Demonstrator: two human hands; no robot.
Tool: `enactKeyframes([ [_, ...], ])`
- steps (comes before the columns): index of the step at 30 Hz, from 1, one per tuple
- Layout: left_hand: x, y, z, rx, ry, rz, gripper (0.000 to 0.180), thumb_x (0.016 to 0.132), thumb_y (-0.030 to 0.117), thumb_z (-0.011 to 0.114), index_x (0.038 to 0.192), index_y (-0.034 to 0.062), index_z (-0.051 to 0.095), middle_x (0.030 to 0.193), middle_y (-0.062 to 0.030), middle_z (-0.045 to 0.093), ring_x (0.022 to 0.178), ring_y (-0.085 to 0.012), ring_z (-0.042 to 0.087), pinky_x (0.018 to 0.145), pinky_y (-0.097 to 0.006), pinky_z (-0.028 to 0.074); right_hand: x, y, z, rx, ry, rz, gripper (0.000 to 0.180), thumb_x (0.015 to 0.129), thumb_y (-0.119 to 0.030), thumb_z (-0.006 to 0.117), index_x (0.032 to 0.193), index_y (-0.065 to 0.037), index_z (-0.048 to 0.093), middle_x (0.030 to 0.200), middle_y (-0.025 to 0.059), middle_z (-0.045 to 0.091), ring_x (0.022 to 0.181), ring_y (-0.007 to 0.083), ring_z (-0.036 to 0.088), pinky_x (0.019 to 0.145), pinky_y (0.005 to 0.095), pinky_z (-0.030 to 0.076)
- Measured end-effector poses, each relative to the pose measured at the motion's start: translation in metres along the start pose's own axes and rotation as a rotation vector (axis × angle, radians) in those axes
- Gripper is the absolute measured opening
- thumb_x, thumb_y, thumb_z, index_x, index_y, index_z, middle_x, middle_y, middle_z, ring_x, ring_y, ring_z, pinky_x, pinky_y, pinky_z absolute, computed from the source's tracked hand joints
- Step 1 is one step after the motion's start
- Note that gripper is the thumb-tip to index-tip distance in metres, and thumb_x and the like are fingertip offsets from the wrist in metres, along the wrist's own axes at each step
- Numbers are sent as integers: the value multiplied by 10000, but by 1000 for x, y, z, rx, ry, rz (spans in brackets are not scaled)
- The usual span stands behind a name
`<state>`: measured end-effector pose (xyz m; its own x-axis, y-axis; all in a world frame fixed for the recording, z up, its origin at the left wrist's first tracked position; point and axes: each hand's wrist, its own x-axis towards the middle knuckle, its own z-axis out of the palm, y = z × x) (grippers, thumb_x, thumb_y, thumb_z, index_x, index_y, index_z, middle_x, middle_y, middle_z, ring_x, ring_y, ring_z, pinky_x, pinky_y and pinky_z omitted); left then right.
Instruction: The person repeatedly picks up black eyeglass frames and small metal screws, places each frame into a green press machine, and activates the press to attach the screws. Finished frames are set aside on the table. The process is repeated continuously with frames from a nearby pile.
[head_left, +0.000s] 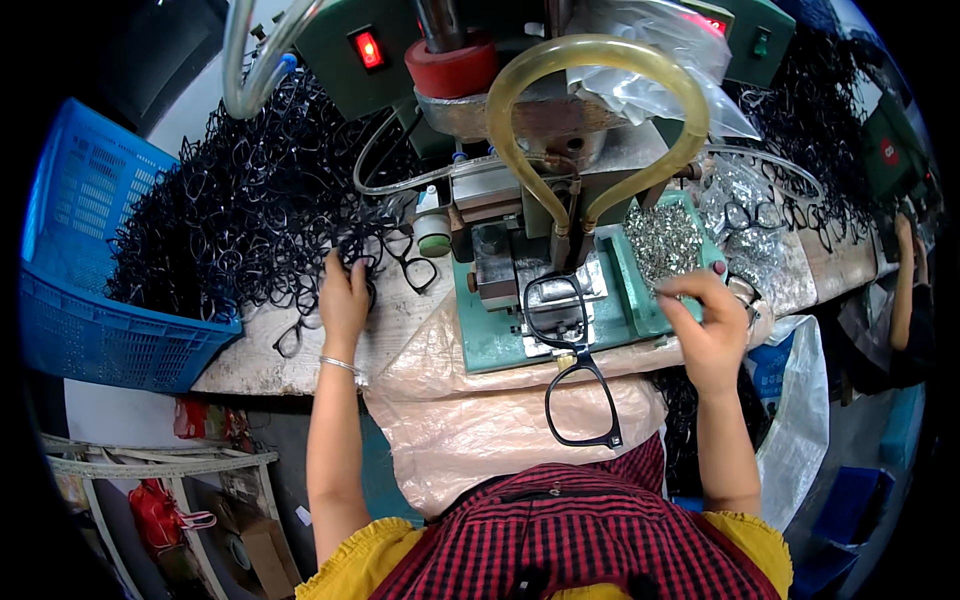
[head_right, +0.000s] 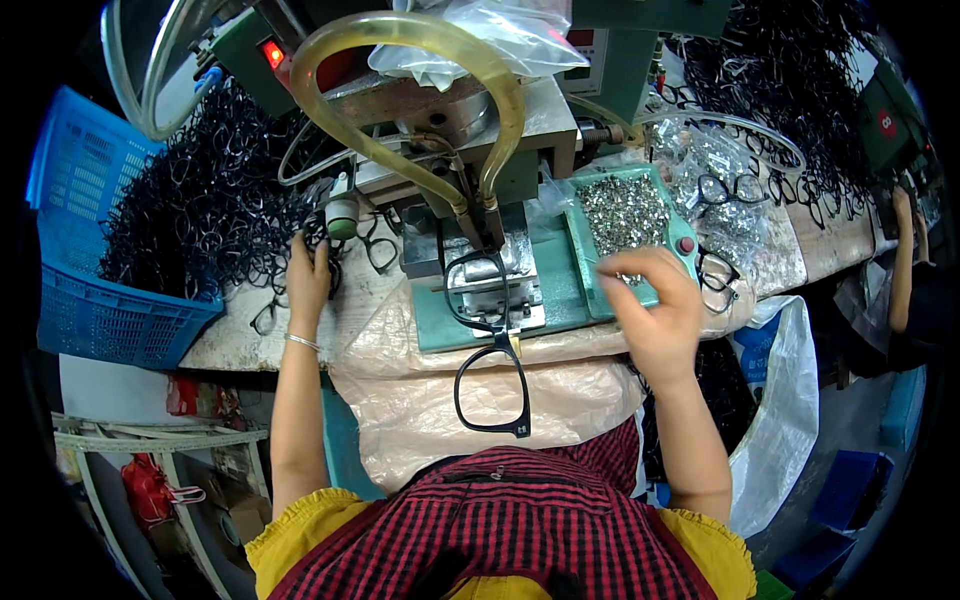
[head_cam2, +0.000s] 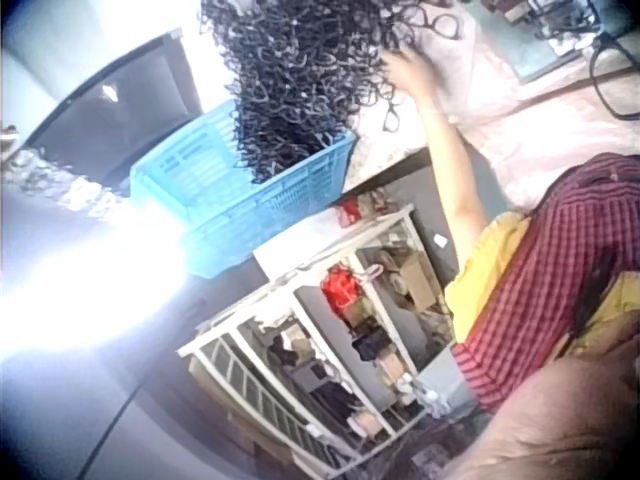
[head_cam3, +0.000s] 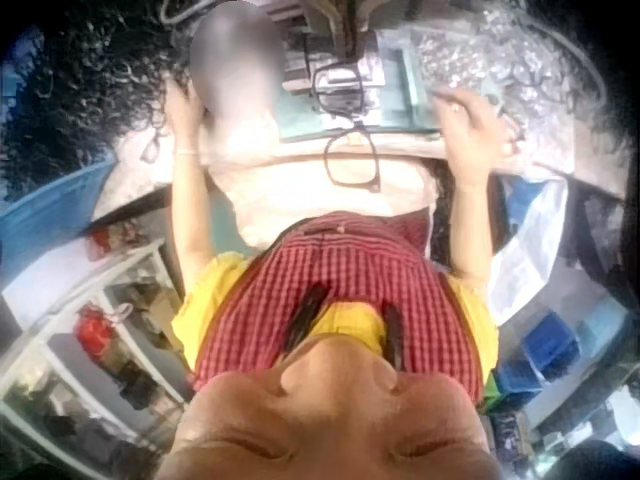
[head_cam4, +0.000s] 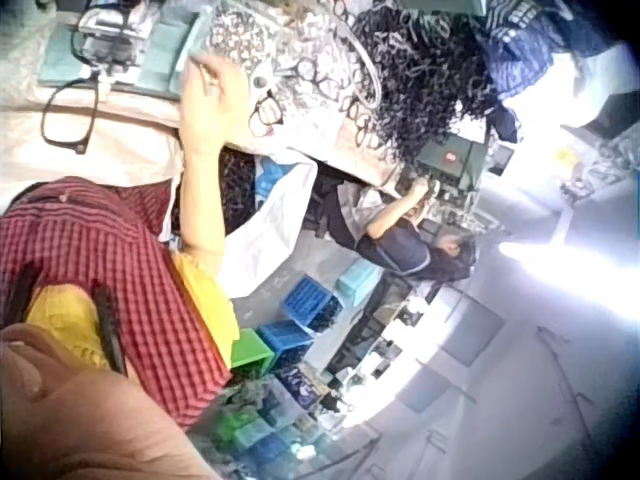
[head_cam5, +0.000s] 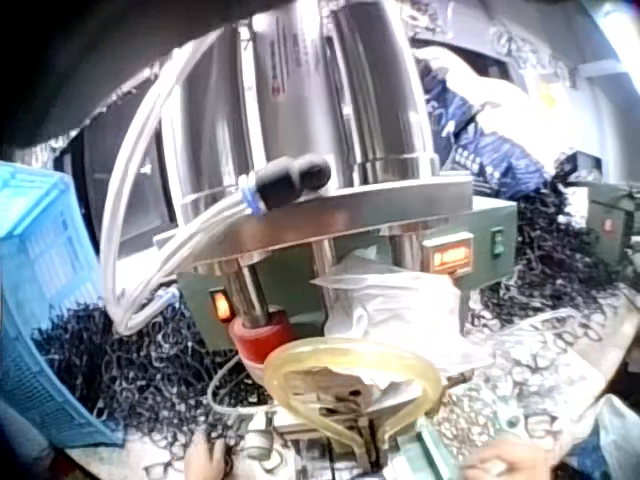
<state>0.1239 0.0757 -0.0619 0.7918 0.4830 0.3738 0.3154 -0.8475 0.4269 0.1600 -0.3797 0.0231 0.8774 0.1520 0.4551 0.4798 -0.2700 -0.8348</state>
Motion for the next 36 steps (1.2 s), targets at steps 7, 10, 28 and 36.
enactKeyframes([
  [7,-39,62,5,-642,187,-105,141,966,114,560,1004,-19,585,887,-98,624,752,-145,561,711,-264,471,44,-28,72,384,30,80,377,759,0,697,1105,45,553,857,64,661,820,106,613,796,239,463],
  [10,-54,103,-19,-1067,195,-194,133,988,77,517,1064,-19,568,962,-83,636,825,-154,641,754,-279,526,36,-26,72,410,44,163,458,774,-16,704,1178,55,499,810,58,660,817,87,593,817,229,437],
  [28,-75,222,-86,-580,-70,1152,132,757,165,726,867,97,699,1008,-59,716,757,-220,648,841,-444,519,38,18,12,-373,119,42,274,783,-37,666,1057,-26,672,1030,108,686,1013,202,634,913,316,469],
  [36,-69,214,-71,-596,-120,1172,182,714,112,703,894,98,718,1014,-59,710,685,-213,604,830,-444,512,40,49,0,-6,52,44,200,799,-68,700,989,-7,685,981,99,680,917,190,639,839,293,482],
])
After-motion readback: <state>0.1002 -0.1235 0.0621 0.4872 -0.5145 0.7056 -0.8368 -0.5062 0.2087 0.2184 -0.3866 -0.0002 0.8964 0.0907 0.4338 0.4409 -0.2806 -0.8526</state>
